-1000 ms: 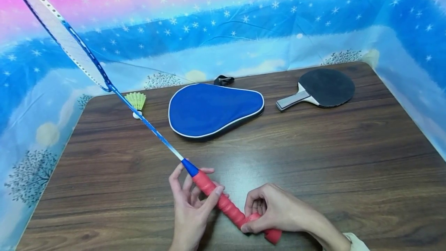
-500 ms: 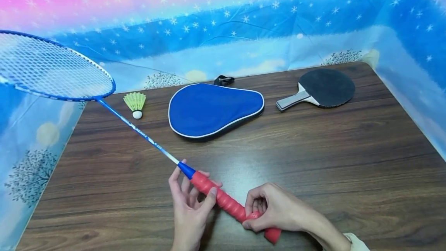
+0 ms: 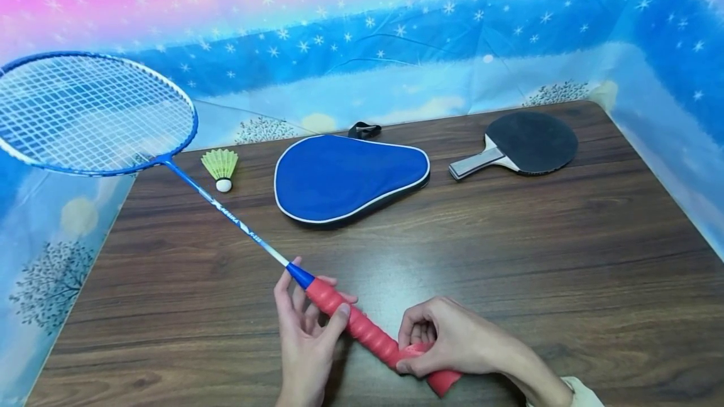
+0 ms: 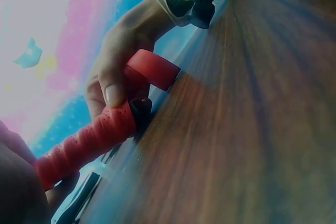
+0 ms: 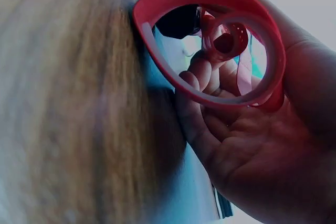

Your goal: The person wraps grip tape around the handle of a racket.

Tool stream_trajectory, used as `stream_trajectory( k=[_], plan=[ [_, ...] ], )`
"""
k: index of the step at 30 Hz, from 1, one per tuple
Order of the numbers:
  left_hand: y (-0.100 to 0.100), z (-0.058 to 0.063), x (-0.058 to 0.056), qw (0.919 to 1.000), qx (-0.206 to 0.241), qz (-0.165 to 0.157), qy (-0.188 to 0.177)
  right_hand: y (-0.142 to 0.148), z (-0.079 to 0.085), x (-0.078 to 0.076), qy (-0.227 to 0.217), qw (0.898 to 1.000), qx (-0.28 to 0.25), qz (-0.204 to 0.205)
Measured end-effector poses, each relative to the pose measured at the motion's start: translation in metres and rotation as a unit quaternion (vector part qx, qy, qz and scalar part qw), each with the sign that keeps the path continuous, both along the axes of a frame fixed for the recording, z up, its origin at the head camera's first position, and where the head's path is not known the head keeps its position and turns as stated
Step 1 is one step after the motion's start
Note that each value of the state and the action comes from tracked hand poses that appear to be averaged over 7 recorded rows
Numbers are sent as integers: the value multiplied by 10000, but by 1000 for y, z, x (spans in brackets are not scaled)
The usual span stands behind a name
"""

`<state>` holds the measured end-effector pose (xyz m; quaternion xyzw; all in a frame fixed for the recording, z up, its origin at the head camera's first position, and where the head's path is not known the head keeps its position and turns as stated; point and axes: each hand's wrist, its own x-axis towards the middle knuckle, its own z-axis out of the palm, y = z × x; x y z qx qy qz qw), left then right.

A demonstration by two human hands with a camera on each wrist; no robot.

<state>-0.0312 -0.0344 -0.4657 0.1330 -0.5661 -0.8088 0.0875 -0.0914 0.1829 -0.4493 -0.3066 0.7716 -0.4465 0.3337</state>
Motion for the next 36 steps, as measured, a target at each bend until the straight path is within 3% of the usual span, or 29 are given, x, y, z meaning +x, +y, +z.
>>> stream_trajectory(
  k=[11, 18, 25, 30, 36],
  plan=[
    [2, 2, 0, 9997, -150, 49, -193, -1, 1, 1, 22, 9997, 212, -115],
    [0, 0, -1, 9997, -44, 198, -105, 1, 3, -3, -445, 9989, 88, -70],
    [-1, 1, 0, 9999, -46, 108, -33, -1, 3, 0, -110, 9994, 176, -270],
    [0, 0, -1, 9995, -293, 89, -37, -1, 2, -1, -123, 9991, 236, -315],
    [-2, 0, -2, 9999, -108, 38, 78, 1, 1, -2, -130, 9996, 129, -222]
  ],
)
